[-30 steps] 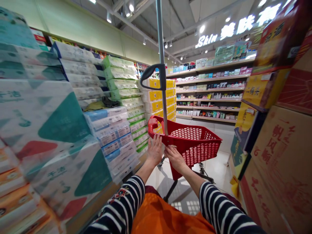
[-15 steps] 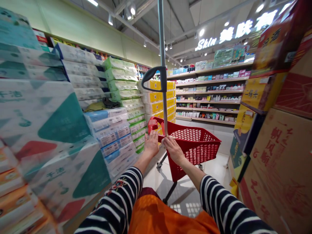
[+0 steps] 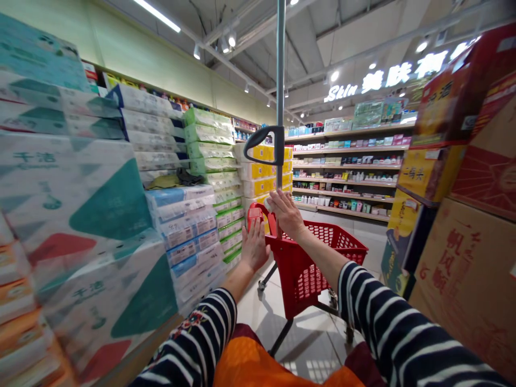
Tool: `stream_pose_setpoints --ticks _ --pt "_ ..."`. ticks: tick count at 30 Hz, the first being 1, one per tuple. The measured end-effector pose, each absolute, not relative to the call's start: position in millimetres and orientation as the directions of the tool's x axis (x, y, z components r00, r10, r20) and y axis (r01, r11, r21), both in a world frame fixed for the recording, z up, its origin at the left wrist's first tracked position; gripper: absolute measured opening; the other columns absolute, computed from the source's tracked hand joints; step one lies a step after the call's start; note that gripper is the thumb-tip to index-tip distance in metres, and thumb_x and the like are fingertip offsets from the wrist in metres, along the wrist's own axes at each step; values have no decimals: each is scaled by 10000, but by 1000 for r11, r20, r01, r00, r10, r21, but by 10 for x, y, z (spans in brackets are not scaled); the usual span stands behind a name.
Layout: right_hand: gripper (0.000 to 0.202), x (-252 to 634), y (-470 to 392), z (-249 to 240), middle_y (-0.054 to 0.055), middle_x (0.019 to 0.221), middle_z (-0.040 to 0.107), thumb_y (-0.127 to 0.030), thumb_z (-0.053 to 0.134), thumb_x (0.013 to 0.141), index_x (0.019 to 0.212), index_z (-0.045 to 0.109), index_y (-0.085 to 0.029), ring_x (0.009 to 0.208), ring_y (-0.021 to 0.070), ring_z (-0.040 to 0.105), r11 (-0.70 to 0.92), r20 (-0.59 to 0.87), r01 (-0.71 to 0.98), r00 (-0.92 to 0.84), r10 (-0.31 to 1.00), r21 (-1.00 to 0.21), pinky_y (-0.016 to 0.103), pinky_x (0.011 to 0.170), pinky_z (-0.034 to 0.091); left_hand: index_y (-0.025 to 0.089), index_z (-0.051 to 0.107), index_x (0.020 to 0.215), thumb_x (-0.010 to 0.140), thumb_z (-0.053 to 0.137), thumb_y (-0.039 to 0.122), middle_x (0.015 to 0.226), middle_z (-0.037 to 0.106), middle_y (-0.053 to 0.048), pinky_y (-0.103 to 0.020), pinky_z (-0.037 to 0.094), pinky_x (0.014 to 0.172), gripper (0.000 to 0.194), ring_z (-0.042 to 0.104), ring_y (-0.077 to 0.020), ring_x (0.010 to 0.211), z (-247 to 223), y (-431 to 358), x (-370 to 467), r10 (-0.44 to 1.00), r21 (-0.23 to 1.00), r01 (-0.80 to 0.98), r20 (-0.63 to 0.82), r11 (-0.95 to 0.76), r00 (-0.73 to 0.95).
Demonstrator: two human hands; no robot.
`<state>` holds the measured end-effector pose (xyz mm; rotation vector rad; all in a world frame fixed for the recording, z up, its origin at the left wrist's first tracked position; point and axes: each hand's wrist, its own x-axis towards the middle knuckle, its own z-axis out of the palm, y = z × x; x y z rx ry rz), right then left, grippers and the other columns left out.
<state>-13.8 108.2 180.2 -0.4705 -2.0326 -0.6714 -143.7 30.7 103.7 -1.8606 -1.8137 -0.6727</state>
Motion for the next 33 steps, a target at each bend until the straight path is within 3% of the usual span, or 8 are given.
stream_pose_setpoints --ticks 4,11,17,21,28,33 --pt "438 -80 1099 1996 84 1403 417 -78 342 904 1317 457 -165 1376 223 177 765 846 562 -532 43 314 511 1117 214 80 177 1423 759 514 309 1504 164 -170 -533 71 1109 779 100 -271 1397 1213 314 -1412 708 83 996 704 -21 -44" --pt "393 18 1050 1672 104 1338 495 -97 420 881 1254 524 -165 1324 264 314 772 622 414 -782 31 482 517 1079 294 85 180 1426 760 509 311 1506 165 -158 -520 95 1113 777 98 -274 1396 1323 299 -1473 714 105 994 698 -18 -61" --pt "396 -71 1162 2346 112 1358 469 -60 361 897 1253 511 -147 1355 237 249 759 750 471 -661 -32 449 535 1106 223 93 180 1426 756 512 308 1504 171 -166 -527 73 1113 778 102 -272 1395 1380 343 -1523 682 86 996 727 18 -75" --pt "372 -111 1175 2545 151 1344 475 -55 369 892 1230 520 -101 1347 264 260 705 736 502 -676 -41 501 552 1079 261 91 189 1423 765 500 322 1506 173 -160 -520 83 1116 764 102 -269 1395 1399 355 -1531 672 64 997 737 34 -70" --pt "324 -44 1102 1666 157 1291 525 -116 448 879 1181 564 -97 1275 307 381 673 562 405 -827 -20 619 547 1025 349 87 239 1410 766 492 333 1502 191 -145 -513 100 1118 735 122 -265 1393 1295 340 -1569 728 48 997 682 56 -73" --pt "308 8 1071 1365 135 1260 554 -115 441 880 1152 585 -109 1246 283 425 727 489 331 -872 -8 602 506 1021 372 64 230 1409 769 505 354 1506 157 -160 -510 96 1118 755 112 -257 1396 1247 340 -1564 796 45 998 601 47 -64"
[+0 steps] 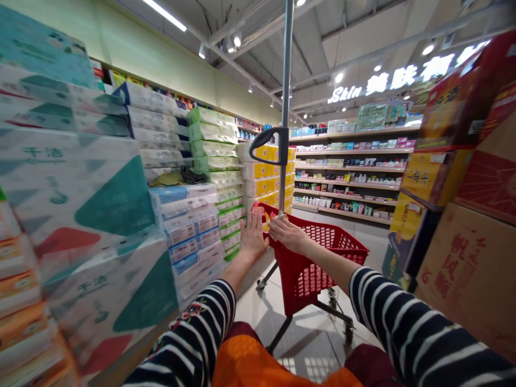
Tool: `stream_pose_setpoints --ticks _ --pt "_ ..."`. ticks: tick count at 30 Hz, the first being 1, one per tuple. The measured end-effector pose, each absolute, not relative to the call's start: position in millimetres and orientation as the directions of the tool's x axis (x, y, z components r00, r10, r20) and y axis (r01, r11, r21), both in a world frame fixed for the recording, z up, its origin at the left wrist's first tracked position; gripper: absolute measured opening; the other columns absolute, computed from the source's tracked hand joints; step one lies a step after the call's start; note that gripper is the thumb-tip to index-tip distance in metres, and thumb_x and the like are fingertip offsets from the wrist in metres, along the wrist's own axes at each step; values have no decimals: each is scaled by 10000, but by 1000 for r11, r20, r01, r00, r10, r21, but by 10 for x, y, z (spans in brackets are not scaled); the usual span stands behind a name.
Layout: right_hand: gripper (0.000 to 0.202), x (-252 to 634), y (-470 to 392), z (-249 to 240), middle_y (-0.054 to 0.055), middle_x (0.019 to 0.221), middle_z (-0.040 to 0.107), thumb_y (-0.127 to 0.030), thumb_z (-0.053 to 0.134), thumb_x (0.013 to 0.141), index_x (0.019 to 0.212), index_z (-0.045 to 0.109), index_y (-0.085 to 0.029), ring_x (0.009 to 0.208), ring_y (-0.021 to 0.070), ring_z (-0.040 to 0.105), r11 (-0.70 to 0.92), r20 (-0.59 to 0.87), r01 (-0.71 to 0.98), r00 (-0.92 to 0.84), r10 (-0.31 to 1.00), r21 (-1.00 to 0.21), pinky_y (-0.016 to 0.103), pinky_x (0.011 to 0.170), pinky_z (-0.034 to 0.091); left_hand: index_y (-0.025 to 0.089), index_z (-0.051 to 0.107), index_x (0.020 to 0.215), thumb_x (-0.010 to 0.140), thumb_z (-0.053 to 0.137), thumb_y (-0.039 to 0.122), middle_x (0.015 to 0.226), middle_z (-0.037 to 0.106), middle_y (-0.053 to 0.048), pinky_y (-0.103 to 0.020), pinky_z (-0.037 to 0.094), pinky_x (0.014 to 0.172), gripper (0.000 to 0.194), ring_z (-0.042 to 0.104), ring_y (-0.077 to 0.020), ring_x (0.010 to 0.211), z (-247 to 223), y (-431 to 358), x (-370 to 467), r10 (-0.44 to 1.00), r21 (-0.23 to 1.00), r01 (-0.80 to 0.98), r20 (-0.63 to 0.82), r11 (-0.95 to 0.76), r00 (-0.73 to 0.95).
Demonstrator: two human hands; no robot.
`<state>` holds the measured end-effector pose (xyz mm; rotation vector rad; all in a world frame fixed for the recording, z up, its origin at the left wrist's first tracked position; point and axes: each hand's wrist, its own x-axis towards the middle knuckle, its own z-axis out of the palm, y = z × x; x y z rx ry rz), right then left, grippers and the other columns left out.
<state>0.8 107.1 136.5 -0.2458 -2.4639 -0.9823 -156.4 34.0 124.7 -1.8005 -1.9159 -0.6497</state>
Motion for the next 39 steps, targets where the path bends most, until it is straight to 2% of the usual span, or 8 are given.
stream_pose_setpoints --ticks 7,11,15,18,21,29,34,39 --pt "434 25 1038 1567 111 1377 447 -84 429 865 1289 489 -161 1332 249 298 762 649 534 -733 203 365 462 1083 293 141 326 1374 783 513 434 1467 301 -148 -594 78 1087 686 228 -287 1364 1125 367 -1699 902 39 999 432 -19 1" --pt "489 -93 947 1165 115 1388 432 -37 418 837 1307 475 -155 1340 241 283 774 707 608 -626 330 178 443 1072 318 163 354 1357 831 440 361 1450 343 -127 -592 120 1086 569 282 -256 1344 1081 374 -1757 908 43 998 419 -35 14" --pt "536 -251 902 693 131 1378 440 0 411 800 1312 468 -148 1331 253 301 796 728 604 -564 389 43 470 1043 350 163 400 1327 831 407 308 1416 405 -117 -599 127 1084 516 335 -253 1317 1061 323 -1711 876 43 999 482 -13 -9" --pt "559 -282 930 538 134 1390 423 4 395 791 1328 446 -141 1339 252 283 817 749 576 -546 376 10 480 1049 338 144 420 1311 812 422 336 1402 421 -132 -596 114 1085 535 348 -258 1307 1048 267 -1631 850 70 997 524 19 -53" --pt "559 -217 966 517 124 1396 417 -9 393 800 1340 432 -149 1349 241 263 843 747 537 -571 341 25 465 1062 330 142 436 1299 786 449 375 1390 435 -136 -603 105 1081 563 358 -274 1297 1049 221 -1562 847 86 996 527 31 -71" --pt "566 112 955 515 128 1371 448 6 375 784 1330 445 -126 1351 228 258 870 795 493 -531 294 8 450 1084 307 132 469 1261 744 496 374 1342 485 -145 -588 111 1083 572 401 -289 1247 1072 133 -1304 825 61 998 564 -22 -17" --pt "580 410 875 532 126 1351 471 3 356 775 1327 452 -149 1337 212 293 877 839 477 -453 303 -59 460 1073 327 132 503 1225 727 537 367 1279 530 -143 -548 123 1096 551 428 -290 1202 1080 39 -1017 796 37 994 603 -100 58" --pt "572 748 738 529 109 1350 473 -11 358 766 1305 477 -160 1331 202 307 846 877 511 -326 354 -151 455 1068 341 153 477 1267 741 516 293 1284 535 -113 -510 121 1114 546 427 -267 1207 1080 45 -865 781 45 972 604 -230 157"
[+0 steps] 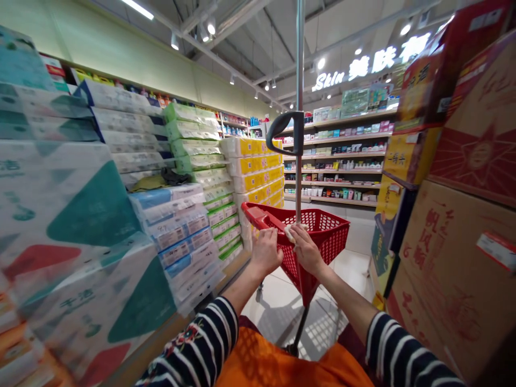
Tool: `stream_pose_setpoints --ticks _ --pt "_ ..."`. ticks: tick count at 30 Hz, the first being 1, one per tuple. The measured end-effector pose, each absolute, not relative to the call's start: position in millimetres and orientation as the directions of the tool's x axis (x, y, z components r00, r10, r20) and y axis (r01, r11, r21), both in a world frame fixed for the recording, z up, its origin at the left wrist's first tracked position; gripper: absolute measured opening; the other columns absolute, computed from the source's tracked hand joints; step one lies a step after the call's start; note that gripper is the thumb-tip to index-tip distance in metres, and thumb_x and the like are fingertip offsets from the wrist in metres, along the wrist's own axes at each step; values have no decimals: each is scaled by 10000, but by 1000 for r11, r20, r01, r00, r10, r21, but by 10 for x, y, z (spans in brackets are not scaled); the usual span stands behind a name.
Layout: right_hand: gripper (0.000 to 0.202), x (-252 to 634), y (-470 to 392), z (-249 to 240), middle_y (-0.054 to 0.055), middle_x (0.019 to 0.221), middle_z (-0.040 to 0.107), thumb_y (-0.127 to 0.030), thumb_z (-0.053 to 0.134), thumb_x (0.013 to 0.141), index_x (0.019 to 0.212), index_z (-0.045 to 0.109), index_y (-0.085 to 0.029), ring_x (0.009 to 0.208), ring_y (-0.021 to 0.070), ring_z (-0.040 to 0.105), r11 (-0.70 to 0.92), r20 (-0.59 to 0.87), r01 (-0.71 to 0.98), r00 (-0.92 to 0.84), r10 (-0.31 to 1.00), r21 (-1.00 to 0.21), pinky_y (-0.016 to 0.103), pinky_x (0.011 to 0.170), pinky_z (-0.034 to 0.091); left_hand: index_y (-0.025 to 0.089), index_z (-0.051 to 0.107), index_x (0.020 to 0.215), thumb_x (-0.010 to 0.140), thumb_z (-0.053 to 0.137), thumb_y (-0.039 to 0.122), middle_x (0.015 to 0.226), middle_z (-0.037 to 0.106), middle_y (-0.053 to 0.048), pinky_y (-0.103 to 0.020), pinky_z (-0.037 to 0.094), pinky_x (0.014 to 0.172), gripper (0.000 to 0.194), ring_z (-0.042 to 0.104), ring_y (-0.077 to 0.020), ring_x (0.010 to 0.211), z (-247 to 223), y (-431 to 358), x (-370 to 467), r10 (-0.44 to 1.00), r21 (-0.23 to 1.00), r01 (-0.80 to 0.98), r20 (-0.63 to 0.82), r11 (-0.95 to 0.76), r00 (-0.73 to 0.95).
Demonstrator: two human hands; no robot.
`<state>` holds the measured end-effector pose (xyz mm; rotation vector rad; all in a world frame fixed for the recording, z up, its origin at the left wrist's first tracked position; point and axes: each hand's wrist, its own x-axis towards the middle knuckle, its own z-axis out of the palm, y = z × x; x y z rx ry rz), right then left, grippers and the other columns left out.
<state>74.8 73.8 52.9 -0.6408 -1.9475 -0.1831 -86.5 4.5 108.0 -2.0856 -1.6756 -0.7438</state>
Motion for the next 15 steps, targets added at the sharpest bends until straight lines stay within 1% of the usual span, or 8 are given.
stream_pose_setpoints --ticks 2,5,8,10,13,15 --pt "569 868 709 542 101 1339 484 -22 366 759 1291 494 -174 1314 202 338 828 875 524 -285 391 -200 459 1063 347 175 459 1286 753 509 299 1343 487 -99 -502 140 1114 549 394 -258 1249 1088 136 -894 792 55 968 587 -244 166" --pt "579 968 688 607 100 1321 503 -29 373 735 1277 512 -180 1275 204 396 790 850 544 -240 470 -283 456 1061 350 200 412 1325 796 485 367 1434 383 -87 -540 182 1091 559 301 -262 1327 1099 315 -962 851 74 970 499 -231 165" --pt "578 920 644 711 109 1320 502 -29 376 726 1270 521 -165 1255 209 419 748 822 572 -210 530 -337 444 1062 348 231 404 1326 849 430 406 1438 380 -68 -563 169 1084 509 288 -237 1341 1101 429 -958 876 78 963 439 -260 201" --pt "575 818 590 781 115 1324 497 -24 377 720 1260 530 -149 1257 215 412 746 818 588 -231 527 -314 440 1062 345 253 429 1301 867 409 414 1423 406 -62 -563 158 1085 464 322 -222 1325 1110 440 -909 868 82 962 458 -259 194" --pt "549 664 498 857 134 1314 505 -23 388 711 1226 559 -113 1275 240 377 754 814 621 -313 489 -214 457 1070 317 265 476 1250 874 395 428 1373 471 -68 -586 132 1080 418 397 -225 1272 1141 397 -819 847 63 961 489 -270 206" --pt "532 628 455 884 149 1293 520 -27 394 710 1206 572 -98 1271 259 370 742 813 649 -337 476 -165 480 1066 306 265 503 1214 876 392 431 1328 517 -68 -594 110 1080 393 439 -226 1234 1165 355 -767 829 50 956 513 -290 225"
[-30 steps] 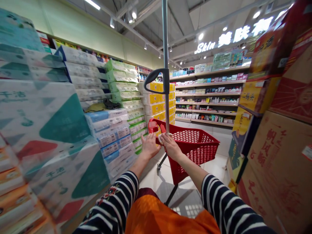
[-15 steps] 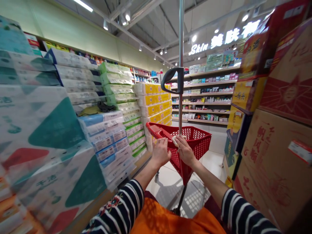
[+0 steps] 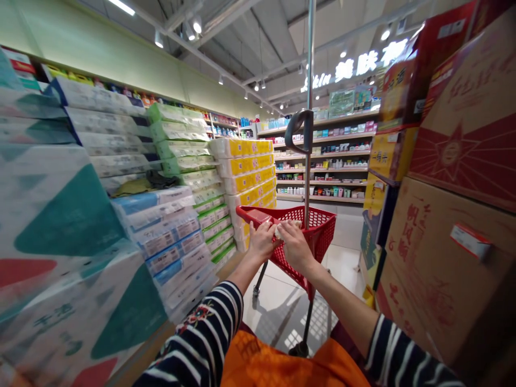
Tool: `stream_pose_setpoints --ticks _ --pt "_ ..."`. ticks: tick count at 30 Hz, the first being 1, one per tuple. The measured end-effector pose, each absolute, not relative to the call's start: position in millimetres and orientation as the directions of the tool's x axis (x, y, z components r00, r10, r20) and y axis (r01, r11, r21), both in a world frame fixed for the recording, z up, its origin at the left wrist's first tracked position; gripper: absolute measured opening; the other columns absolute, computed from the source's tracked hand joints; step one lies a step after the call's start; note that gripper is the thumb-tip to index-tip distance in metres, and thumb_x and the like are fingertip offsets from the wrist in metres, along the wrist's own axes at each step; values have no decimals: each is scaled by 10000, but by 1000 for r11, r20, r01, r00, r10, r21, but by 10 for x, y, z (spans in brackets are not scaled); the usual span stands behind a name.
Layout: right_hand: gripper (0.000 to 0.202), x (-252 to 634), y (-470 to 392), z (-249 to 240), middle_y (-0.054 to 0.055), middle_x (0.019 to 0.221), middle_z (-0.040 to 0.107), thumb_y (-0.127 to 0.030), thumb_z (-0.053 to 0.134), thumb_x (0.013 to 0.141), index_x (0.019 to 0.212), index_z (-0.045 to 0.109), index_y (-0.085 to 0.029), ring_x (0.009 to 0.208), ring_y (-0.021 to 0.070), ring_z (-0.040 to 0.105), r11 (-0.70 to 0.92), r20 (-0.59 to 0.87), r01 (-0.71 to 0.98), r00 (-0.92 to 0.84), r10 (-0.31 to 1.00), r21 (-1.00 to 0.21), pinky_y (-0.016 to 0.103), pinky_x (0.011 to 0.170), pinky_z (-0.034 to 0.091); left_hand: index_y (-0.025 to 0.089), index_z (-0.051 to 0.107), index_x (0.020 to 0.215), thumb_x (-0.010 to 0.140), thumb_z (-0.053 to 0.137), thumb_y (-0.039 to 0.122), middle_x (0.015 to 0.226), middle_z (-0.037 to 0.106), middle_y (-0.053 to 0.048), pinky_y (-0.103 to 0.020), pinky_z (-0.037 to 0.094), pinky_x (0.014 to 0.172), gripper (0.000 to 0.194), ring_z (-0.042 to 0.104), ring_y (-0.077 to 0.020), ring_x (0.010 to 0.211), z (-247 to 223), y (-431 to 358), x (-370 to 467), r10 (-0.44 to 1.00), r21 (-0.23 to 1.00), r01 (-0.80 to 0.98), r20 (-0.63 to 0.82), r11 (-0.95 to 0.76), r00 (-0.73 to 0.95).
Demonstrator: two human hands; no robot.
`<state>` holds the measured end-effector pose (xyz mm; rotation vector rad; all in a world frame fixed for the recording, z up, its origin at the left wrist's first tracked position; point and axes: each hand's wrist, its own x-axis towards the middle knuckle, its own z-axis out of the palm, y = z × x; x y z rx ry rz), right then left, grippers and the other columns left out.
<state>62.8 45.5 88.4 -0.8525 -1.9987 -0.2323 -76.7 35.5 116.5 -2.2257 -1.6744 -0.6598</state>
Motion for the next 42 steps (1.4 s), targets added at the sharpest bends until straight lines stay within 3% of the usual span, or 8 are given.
stream_pose_setpoints --ticks 4,11,18,22,26,32,38,42 --pt "544 776 456 910 142 1254 542 -41 401 680 1186 583 -126 1196 262 441 704 821 679 -272 502 -206 489 1036 338 252 549 1139 863 419 449 1240 581 -70 -569 111 1086 363 485 -227 1176 1197 277 -656 780 23 947 575 -319 249" --pt "503 1161 464 955 133 1211 549 -81 418 663 1130 601 -125 1133 235 495 569 766 759 -150 626 -317 392 987 409 201 597 1027 809 505 477 1092 628 -104 -537 190 1058 363 488 -265 1132 1267 179 -350 734 -32 931 605 -364 308" --pt "486 1135 336 909 160 1228 547 -59 420 687 1136 596 -115 1147 283 463 495 818 856 -173 549 -151 466 1000 342 170 609 941 812 485 309 954 636 -97 -512 220 1047 227 534 -244 995 1345 161 -9 740 -31 933 600 -358 304" --pt "502 1216 315 898 154 1237 543 -54 404 690 1155 584 -114 1155 273 463 476 826 869 -163 540 -139 451 975 362 169 574 1090 815 470 448 1123 608 -120 -530 197 1064 405 489 -270 1116 1302 232 -133 760 -14 938 583 -345 288" --pt "495 1296 324 921 155 1239 543 -48 398 704 1158 583 -118 1146 279 468 443 823 890 -168 543 -111 456 968 361 141 403 1326 823 395 539 1402 408 -156 -581 122 1079 641 300 -312 1317 1207 369 -528 856 43 981 497 -187 141" --pt "473 1048 351 933 183 1250 535 -52 408 740 1184 567 -93 1178 310 435 402 813 912 -173 557 -81 502 1012 301 133 364 1366 834 359 517 1439 362 -132 -579 86 1096 656 235 -299 1355 1077 386 -663 866 48 991 493 -126 86" --pt "472 819 256 887 127 1322 494 -56 407 787 1233 537 -135 1261 296 359 467 823 884 -286 490 28 486 1064 243 132 377 1361 848 363 502 1430 377 -132 -580 88 1097 632 258 -298 1346 1029 275 -603 834 22 993 545 -120 89" --pt "476 1050 237 885 102 1339 483 -81 415 803 1257 516 -183 1237 275 395 438 830 899 -250 498 8 482 1049 259 153 389 1356 862 366 440 1409 414 -117 -570 85 1103 572 288 -277 1335 1002 251 -671 804 12 989 585 -146 111"
